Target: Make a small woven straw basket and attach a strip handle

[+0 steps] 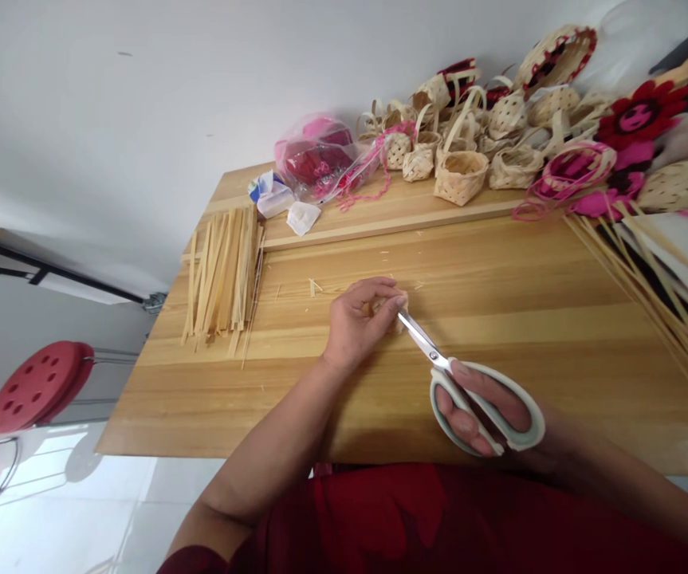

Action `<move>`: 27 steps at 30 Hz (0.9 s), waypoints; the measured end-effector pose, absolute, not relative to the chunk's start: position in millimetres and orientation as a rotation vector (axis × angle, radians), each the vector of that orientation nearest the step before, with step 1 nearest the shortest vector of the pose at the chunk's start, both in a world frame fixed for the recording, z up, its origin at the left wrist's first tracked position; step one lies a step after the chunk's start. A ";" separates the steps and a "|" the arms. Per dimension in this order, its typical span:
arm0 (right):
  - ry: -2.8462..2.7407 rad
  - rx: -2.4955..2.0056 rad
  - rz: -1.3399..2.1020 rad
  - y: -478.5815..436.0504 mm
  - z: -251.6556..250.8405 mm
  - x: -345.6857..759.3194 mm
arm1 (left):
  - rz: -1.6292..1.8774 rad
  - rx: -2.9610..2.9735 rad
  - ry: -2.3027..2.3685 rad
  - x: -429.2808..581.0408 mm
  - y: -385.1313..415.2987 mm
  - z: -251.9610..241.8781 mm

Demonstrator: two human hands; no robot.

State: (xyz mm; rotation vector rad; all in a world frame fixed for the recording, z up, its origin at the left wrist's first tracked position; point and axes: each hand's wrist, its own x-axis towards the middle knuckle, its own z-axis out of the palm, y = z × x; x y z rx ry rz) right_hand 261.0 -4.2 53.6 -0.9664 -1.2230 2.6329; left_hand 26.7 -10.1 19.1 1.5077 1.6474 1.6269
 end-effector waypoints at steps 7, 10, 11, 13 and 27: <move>-1.213 -0.831 2.573 -7.1 57.2 255.2 | 1.592 1.386 1.666 29.3 -10.6 18.8; -1.185 -0.820 2.609 -9.1 58.3 253.0 | 1.572 1.456 1.679 28.9 -10.4 16.6; -1.163 -0.823 2.624 -9.6 59.5 252.3 | 1.566 1.489 1.680 28.6 -10.2 16.0; -1.114 -0.841 2.658 -10.3 62.4 251.0 | 1.563 1.554 1.685 27.8 -9.6 15.3; -1.008 -0.681 2.664 -12.4 48.8 239.8 | 1.534 1.681 1.728 26.0 -8.4 14.0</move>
